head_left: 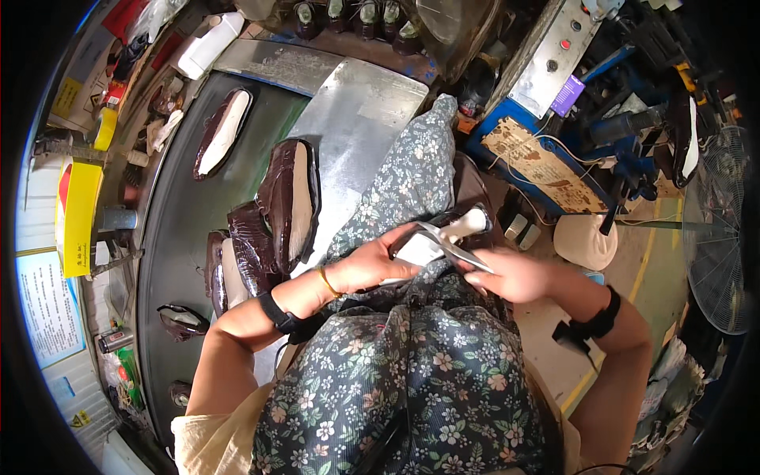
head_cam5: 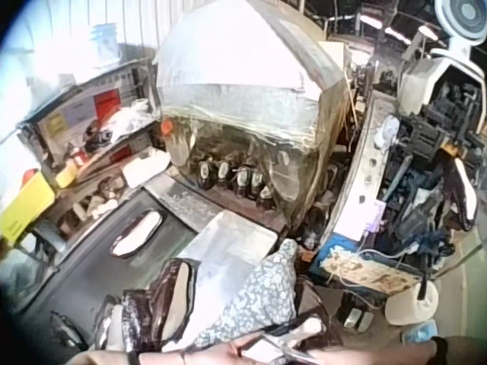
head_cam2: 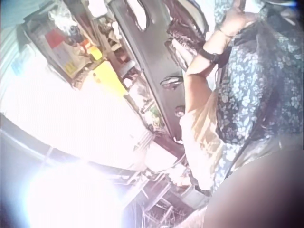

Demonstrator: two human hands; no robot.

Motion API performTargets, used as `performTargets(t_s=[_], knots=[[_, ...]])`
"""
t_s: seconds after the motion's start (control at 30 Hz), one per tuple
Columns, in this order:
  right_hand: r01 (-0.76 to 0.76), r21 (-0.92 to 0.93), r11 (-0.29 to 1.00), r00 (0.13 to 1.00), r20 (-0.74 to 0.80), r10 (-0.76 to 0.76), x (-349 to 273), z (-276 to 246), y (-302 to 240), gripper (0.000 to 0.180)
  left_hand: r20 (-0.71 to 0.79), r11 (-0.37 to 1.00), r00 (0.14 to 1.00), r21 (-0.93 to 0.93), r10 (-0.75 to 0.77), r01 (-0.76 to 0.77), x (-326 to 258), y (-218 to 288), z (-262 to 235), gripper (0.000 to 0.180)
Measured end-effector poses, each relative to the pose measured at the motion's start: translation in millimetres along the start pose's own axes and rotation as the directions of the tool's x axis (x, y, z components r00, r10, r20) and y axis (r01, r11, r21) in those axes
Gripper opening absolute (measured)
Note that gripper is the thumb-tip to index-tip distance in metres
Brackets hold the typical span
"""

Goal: Trimming excess lining material from leather shoes and loading them onto a factory conveyor for processing.

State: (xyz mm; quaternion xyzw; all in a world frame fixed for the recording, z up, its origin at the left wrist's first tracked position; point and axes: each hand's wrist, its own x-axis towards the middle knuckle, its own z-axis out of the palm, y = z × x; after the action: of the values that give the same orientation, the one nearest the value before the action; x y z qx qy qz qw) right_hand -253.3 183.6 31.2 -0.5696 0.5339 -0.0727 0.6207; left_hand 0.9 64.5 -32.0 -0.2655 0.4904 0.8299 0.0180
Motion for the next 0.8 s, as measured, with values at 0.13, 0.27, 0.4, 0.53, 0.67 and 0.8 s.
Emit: performTargets(t_s=[0.13,0.27,0.4,0.53,0.67,0.8], knots=[[0.000,-0.073,0.997,0.983,0.183,0.014,27.4,-38.0,-19.2,0.025,0.037,1.000,0.999,0.014,0.014,-0.014,2.5,5.8,-7.8,0.079],[0.066,0.342,0.937,0.983,0.139,-0.120,25.6,-24.3,21.2,0.023,0.012,0.996,1.000,0.081,-0.028,0.027,3.8,8.5,-9.5,0.074],[-0.068,0.271,0.960,0.991,0.126,0.034,18.6,-25.4,11.2,0.029,-0.025,0.996,0.999,0.080,0.039,-0.037,12.9,0.2,-14.3,0.062],[-0.118,0.379,0.918,0.983,0.174,0.055,15.4,-33.2,15.0,0.029,0.008,0.985,0.999,0.166,0.038,-0.039,20.9,-3.7,-19.2,0.062],[-0.331,0.304,0.893,0.935,0.235,0.267,18.1,-50.9,-28.1,0.029,-0.076,0.881,0.977,0.422,-0.199,0.213,17.9,34.2,-10.0,0.062],[-0.001,-0.139,0.990,0.998,-0.067,-0.009,40.4,-20.1,16.5,0.041,-0.106,0.949,0.993,0.314,0.058,-0.022,21.9,-4.9,-24.9,0.058]])
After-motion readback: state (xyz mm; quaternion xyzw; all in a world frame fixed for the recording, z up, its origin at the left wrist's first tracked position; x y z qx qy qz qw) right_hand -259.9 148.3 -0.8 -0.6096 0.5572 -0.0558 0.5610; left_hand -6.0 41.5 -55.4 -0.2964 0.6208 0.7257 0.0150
